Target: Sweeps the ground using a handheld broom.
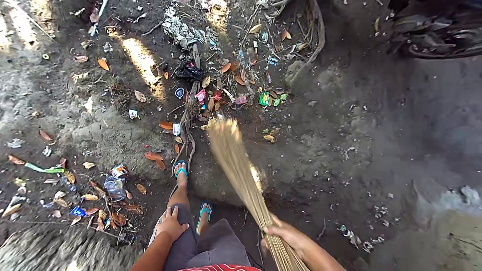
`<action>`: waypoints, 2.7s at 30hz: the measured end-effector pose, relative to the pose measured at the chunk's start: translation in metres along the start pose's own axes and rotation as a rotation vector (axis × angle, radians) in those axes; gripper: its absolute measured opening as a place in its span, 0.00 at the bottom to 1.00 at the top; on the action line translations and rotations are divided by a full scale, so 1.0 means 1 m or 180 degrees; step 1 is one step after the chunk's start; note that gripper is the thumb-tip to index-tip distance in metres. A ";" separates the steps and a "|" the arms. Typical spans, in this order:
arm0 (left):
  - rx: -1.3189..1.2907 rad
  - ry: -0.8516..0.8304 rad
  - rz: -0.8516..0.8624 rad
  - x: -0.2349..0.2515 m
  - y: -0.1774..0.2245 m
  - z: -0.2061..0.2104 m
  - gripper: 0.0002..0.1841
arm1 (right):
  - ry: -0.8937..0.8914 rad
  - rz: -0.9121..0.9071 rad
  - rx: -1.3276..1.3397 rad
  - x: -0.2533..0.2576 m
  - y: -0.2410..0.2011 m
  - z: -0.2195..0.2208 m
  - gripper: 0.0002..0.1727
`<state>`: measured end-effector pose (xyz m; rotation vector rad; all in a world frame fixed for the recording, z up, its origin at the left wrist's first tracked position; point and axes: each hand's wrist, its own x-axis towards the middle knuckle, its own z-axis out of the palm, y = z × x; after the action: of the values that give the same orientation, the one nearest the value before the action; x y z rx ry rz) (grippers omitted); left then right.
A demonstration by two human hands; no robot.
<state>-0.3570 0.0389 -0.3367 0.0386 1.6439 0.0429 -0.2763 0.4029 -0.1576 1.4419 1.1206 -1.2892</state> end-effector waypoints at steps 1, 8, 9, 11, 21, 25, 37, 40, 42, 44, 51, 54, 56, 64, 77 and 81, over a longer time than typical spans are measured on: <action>-0.0112 0.0008 0.0076 0.003 -0.006 -0.005 0.53 | -0.0153 0.0109 -0.0230 0.003 0.003 -0.008 0.51; -0.1182 0.0220 0.0162 -0.013 -0.079 -0.039 0.33 | 0.0940 -0.0344 -0.1567 0.129 -0.165 -0.029 0.68; -0.1252 0.0230 0.0051 -0.015 -0.092 -0.040 0.32 | 0.1075 -0.0543 -0.1446 0.134 -0.186 -0.025 0.69; -0.1182 0.0159 -0.0258 -0.018 -0.119 -0.040 0.32 | 0.1169 -0.0814 -0.1339 0.136 -0.188 -0.011 0.67; -0.1244 -0.0127 -0.0061 -0.022 -0.051 -0.048 0.29 | -0.0393 -0.0363 -0.1146 0.056 -0.091 -0.009 0.59; -0.0835 -0.0116 0.0096 -0.016 -0.024 -0.045 0.31 | 0.0320 -0.1247 -0.0997 0.125 -0.220 -0.018 0.60; -0.1277 0.0018 -0.0364 -0.028 0.064 -0.007 0.30 | -0.0901 -0.0611 -0.0723 0.041 -0.101 -0.129 0.48; -0.1015 0.0129 -0.0348 -0.041 0.127 -0.012 0.32 | -0.0564 0.0072 -0.1323 0.055 -0.088 -0.186 0.37; -0.0955 0.0227 -0.0304 -0.060 0.168 -0.004 0.33 | -0.0130 -0.0215 -0.1491 0.094 -0.116 -0.226 0.48; -0.0840 0.0346 -0.0269 -0.077 0.205 0.010 0.33 | 0.0257 -0.0780 -0.1011 0.123 -0.155 -0.247 0.61; -0.0412 0.0566 -0.0047 -0.117 0.317 0.010 0.34 | -0.0106 -0.1658 0.0142 0.085 -0.127 -0.282 0.55; -0.0182 0.0354 0.0016 -0.124 0.348 0.006 0.36 | -0.0006 -0.1316 0.1180 0.014 -0.060 -0.329 0.41; 0.0159 0.0067 0.0018 -0.127 0.364 0.011 0.39 | 0.0259 -0.0896 0.1763 -0.025 -0.006 -0.351 0.28; 0.1312 -0.0197 -0.0120 -0.088 0.363 0.044 0.53 | 0.0846 -0.0588 0.3212 0.030 0.078 -0.357 0.30; 0.1389 -0.0063 -0.0112 -0.069 0.348 0.028 0.51 | -0.0986 -0.1548 0.0114 0.111 -0.138 -0.268 0.60; 0.1233 -0.0033 -0.0061 -0.070 0.354 0.021 0.49 | 0.0008 -0.1085 0.1900 0.028 -0.035 -0.335 0.47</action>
<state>-0.3309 0.3893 -0.2502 0.3179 1.6217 -0.2904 -0.2401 0.7387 -0.1609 1.7171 1.0602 -1.9835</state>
